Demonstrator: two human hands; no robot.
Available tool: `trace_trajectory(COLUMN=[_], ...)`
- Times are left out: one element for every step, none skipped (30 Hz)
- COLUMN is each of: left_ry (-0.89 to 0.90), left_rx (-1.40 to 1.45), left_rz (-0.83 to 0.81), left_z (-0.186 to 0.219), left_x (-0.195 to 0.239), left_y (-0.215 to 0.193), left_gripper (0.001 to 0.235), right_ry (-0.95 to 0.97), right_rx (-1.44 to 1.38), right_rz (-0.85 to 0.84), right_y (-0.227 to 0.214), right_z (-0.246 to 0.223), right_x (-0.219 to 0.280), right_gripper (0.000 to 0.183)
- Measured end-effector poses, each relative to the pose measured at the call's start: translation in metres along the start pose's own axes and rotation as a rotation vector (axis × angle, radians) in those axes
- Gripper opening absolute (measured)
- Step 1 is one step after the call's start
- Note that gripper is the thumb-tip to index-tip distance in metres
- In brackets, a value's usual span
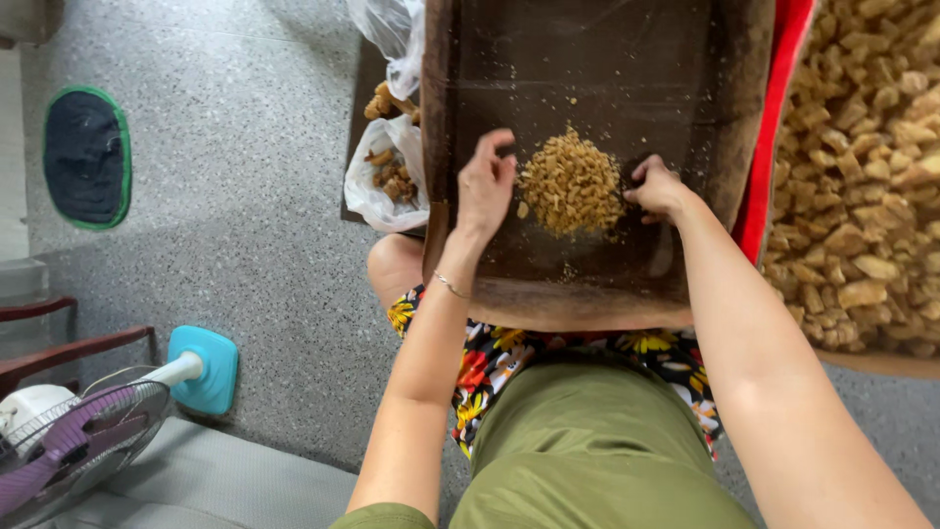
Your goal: The person sorts small brown food pieces by hand from a cardboard tray into a plastic bag. They repeatedly scoop, separate, and transfer the pieces, then gather remaining crumbs into the bag and place it aside.
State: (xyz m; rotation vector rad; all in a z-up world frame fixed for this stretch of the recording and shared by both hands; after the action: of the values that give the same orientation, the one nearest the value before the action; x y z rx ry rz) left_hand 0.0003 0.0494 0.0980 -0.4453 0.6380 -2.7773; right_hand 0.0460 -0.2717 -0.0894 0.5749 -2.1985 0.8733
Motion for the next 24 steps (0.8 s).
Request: trace_trajectory(left_ry=[0.034, 0.228, 0.423, 0.268, 0.111, 0.031, -0.05, -0.127, -0.204, -0.276, -0.401, -0.523, -0.643, -0.626, -0.617, -0.613, -0.596, -0.58, -0.558, -0.509, -0.443, -0.371, -0.275, -0.165], left_rx=[0.031, -0.05, -0.135, 0.042, 0.218, 0.173, 0.127, 0.024, -0.079, -0.18, -0.328, -0.472, -0.617, -0.649, -0.671, -0.687, -0.64, -0.585, -0.523, -0.446, -0.363, -0.276, -0.199, -0.126], left_rz=[0.038, 0.171, 0.295, 0.334, 0.364, 0.427, 0.49, 0.48, 0.469, 0.452, 0.377, 0.296, 0.213, 0.202, 0.193, 0.183, 0.172, 0.154, 0.134, 0.153, 0.174, 0.197, 0.239, 0.268], left_z=[0.008, 0.028, 0.044, 0.022, -0.004, -0.022, -0.041, -0.058, -0.074, -0.085, -0.101, -0.114, -0.125, -0.125, -0.127, -0.131, -0.134, -0.139, -0.141, -0.136, -0.127, -0.111, -0.09, -0.066], left_x=[-0.012, -0.021, -0.031, -0.064, -0.099, -0.13, -0.157, -0.183, -0.206, -0.223, -0.234, -0.241, -0.246, -0.255, -0.263, -0.271, -0.28, -0.287, -0.294, -0.299, -0.302, -0.304, -0.303, -0.301], left_y=[-0.022, -0.054, -0.087, -0.118, -0.145, -0.169, -0.186, -0.188, -0.188, -0.184, -0.177, -0.166, -0.155, -0.145, -0.135, -0.129, -0.122, -0.118, -0.116, -0.121, -0.129, -0.139, -0.152, -0.164], left_gripper=[0.052, 0.051, 0.052, 0.052, 0.053, 0.056, 0.061, 0.068, 0.075, 0.082, 0.087, 0.093, 0.099, 0.098, 0.092, 0.086, 0.08, 0.075, 0.069, 0.064, 0.058, 0.053, 0.048, 0.043], right_ry=[0.012, 0.026, 0.04, 0.038, 0.035, 0.031, 0.057, 0.086, 0.115, 0.115, 0.116, 0.12, 0.129, 0.139, 0.15, 0.153, 0.156, 0.159, 0.173, 0.184, 0.196, 0.187, 0.177, 0.168], right_rx=[0.031, 0.061, 0.09, 0.085, 0.08, 0.074, 0.094, 0.112, 0.129, 0.141, 0.154, 0.168, 0.166, 0.164, 0.162, 0.164, 0.165, 0.167, 0.156, 0.146, 0.136, 0.14, 0.144, 0.144], right_rz=[0.008, 0.02, 0.031, 0.019, 0.007, -0.002, 0.003, 0.006, 0.008, 0.0, -0.009, -0.013, -0.011, -0.014, -0.016, -0.02, -0.024, -0.031, -0.044, -0.058, -0.073, -0.067, -0.062, -0.056], right_y=[0.001, 0.001, 0.001, 0.002, 0.003, 0.003, -0.001, -0.001, 0.0, 0.001, 0.002, 0.0, -0.001, 0.0, 0.0, 0.0, 0.001, 0.002, 0.002, 0.002, 0.003, 0.003, 0.002, 0.002], right_z=[0.001, 0.003, 0.003, 0.003, 0.002, -0.002, -0.005, -0.007, -0.01, -0.013, -0.015, -0.017, -0.018, -0.018, -0.018, -0.019, -0.019, -0.019, -0.018, -0.018, -0.017, -0.019, -0.02, -0.021], right_x=[-0.004, -0.009, -0.012, -0.013, -0.011, -0.01, -0.009, -0.007, -0.005, -0.002, 0.0, 0.002, 0.003, 0.003, 0.003, 0.003, 0.003, 0.003, 0.003, 0.003, 0.003, 0.002, 0.003, 0.003], right_gripper=[0.045, 0.047, 0.048, 0.05, 0.052, 0.054, 0.054, 0.055, 0.056, 0.056, 0.056, 0.056, 0.055, 0.055, 0.055, 0.056, 0.057, 0.057, 0.056, 0.055, 0.053, 0.053, 0.053, 0.053])
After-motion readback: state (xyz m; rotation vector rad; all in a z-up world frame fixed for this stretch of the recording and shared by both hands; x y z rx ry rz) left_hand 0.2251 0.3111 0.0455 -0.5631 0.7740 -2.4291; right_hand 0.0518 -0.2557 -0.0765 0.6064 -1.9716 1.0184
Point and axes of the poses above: each hand's wrist, its own x-axis away from the middle knuckle, its own y-axis out of the palm, z = x × y, the point moved 10 cm from there along -x, towards the middle knuckle, and after that the axes turned 8 degrees about -y, right-handed, at the moved point
